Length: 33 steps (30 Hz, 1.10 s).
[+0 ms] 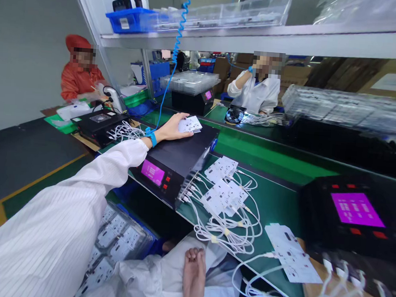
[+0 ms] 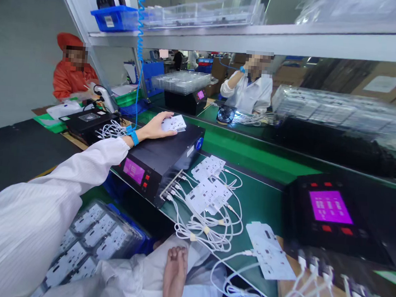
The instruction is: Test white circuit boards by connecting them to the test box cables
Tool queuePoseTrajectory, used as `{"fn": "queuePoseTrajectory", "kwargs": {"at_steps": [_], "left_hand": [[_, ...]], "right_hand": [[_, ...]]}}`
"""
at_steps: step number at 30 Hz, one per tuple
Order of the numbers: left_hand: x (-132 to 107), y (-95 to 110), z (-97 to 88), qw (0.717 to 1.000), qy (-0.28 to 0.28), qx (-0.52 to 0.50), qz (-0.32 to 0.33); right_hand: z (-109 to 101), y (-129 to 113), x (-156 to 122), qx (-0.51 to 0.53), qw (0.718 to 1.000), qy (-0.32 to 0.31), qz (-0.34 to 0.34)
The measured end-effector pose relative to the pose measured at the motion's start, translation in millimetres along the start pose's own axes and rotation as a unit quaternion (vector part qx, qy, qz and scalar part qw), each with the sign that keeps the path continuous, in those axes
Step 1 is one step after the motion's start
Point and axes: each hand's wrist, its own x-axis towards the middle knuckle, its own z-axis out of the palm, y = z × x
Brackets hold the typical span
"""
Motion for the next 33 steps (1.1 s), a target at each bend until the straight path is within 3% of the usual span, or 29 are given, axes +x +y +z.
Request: {"fn": "queuePoseTrajectory", "kwargs": {"at_steps": [24,28,33], "left_hand": [[0,5,-1.0,1.000,-0.006,0.014,-0.011],[0,13,-4.1,0.999,-0.013,0.017,-0.027],[-3,36,-12.9,0.998,-0.030,0.010,-0.051]], "right_hand": [[-3,1,3,-0.009,1.000,-0.001,-0.007],[0,3,4,0.004,1.000,0.003,-0.001],[8,5,-4,0.040,0.999,0.016,-0.005]]}}
